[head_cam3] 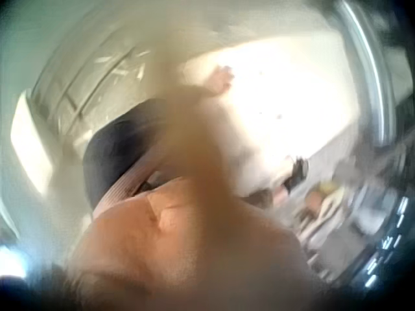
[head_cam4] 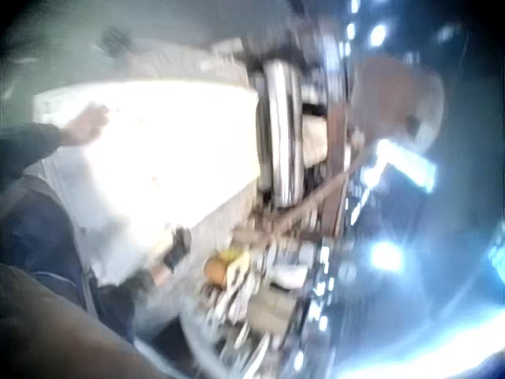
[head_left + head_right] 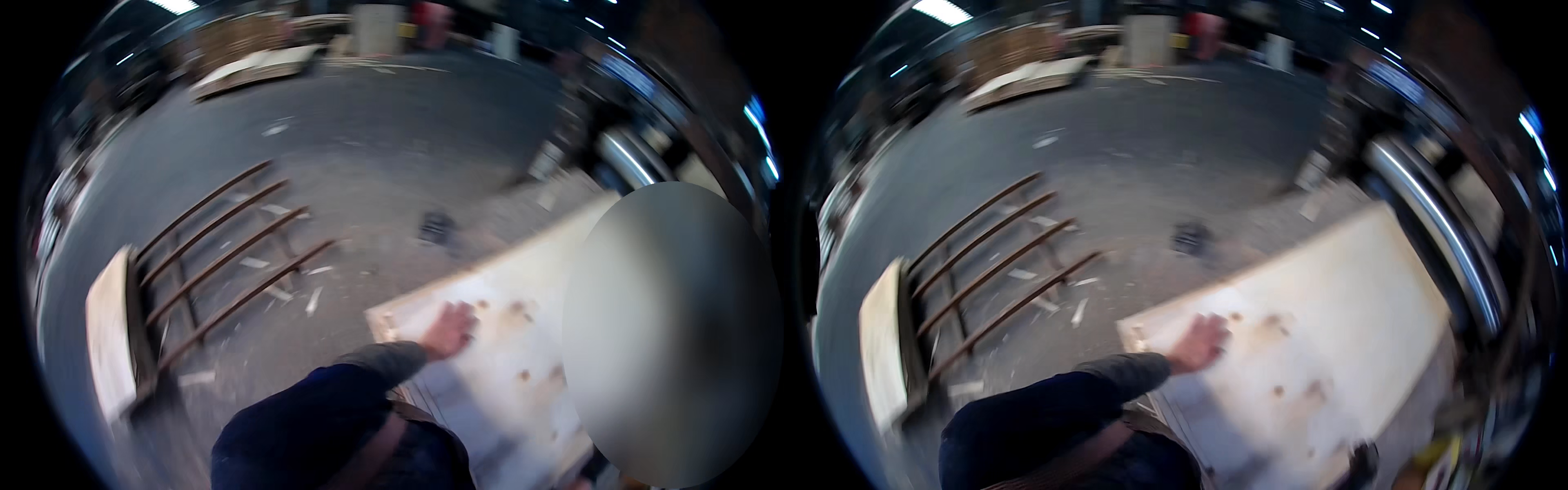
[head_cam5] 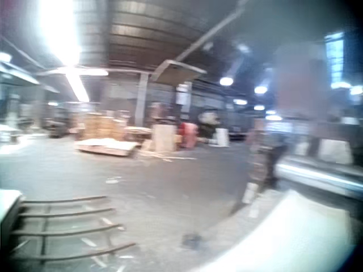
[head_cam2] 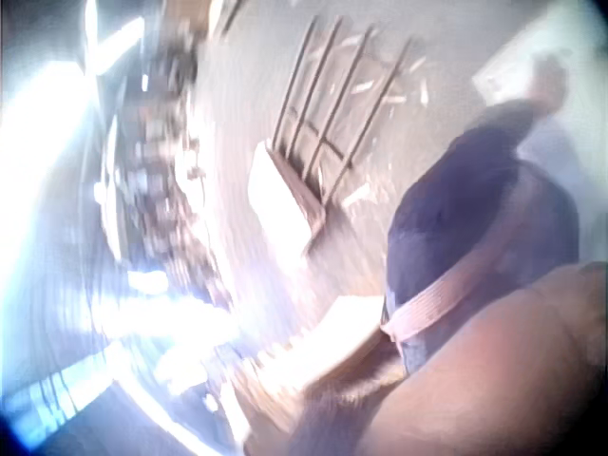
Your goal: The person processes wood veneer sheets by hand, picking up sheets from a large stack, aligning them with a machine roller, and smoothing them down as they pass through.
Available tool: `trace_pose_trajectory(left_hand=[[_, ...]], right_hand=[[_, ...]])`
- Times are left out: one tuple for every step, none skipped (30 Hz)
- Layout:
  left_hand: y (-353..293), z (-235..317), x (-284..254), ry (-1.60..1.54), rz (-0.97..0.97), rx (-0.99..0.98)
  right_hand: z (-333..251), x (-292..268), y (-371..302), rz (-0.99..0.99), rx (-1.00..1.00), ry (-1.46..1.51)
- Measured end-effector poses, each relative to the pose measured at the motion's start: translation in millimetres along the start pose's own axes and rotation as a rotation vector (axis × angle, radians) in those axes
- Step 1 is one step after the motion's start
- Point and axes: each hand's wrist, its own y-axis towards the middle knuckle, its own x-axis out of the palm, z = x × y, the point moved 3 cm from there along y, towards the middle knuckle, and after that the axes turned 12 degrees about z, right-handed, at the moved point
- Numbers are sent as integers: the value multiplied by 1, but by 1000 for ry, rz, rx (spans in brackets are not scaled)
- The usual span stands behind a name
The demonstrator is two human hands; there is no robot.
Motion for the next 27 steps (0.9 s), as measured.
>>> trace_pose_trajectory(left_hand=[[-2, -5, -5, 33, 40, -2], [-7, -13, 2, 14, 79, 2], [-5, -11, 2, 41, 40, -7], [-5, -14, 3, 52, 22, -29], [-5, -16, 7, 67, 29, -17], [-7, -17, 4, 96, 23, -28], [-5, -14, 9, 83, 33, -14], [-5, -12, 12, 66, 25, 2], [-4, -10, 12, 56, 25, 12], [-3, -8, 12, 49, 30, 14], [-3, -7, 13, 61, 22, 27], [0, -4, 15, 49, 27, 34], [-1, -5, 13, 57, 33, 27], [-4, -7, 11, 63, 36, 17], [-7, -9, 11, 67, 36, 18], [-6, -8, 13, 65, 44, 25], [-5, -9, 14, 63, 52, 30], [-6, -10, 14, 62, 50, 34], [-7, -11, 14, 59, 51, 36], [-8, -11, 13, 56, 52, 37], [-7, -11, 13, 53, 53, 37], [-7, -11, 13, 50, 52, 36], [-7, -11, 13, 46, 50, 34], [-9, -13, 13, 47, 49, 35], [-9, -16, 12, 51, 55, 34], [-8, -16, 13, 46, 57, 37], [-7, -16, 13, 37, 56, 42]], right_hand=[[0, 6, -15, -37, 70, 154], [-1, 12, -39, -70, 27, 160], [6, 17, -63, -94, -489, -387], [-18, 31, -96, -5, -615, -331], [-15, 34, -124, 20, -684, -415], [-50, 47, -152, 143, -105, -278], [-23, 43, -170, 179, -177, -377], [-15, 47, -189, 187, -141, -543], [-12, 51, -204, 194, -88, -713], [-9, 55, -214, 191, -35, -879], [3, 60, -225, 284, -152, -921], [13, 64, -238, 373, -271, -963], [3, 66, -238, 337, -199, -892], [-2, 67, -237, 348, -206, -877], [-5, 68, -236, 357, -213, -861], [-7, 68, -235, 379, -223, -846], [-3, 67, -234, 389, -232, -857], [0, 68, -237, 380, -220, -856], [1, 68, -237, 373, -212, -855], [2, 68, -237, 366, -205, -854], [3, 69, -238, 376, -212, -839], [3, 70, -239, 384, -218, -826], [2, 71, -242, 393, -224, -813], [3, 73, -247, 380, -208, -803], [0, 76, -249, 368, -199, -787], [1, 75, -253, 363, -185, -779], [10, 76, -259, 366, -233, -817]])
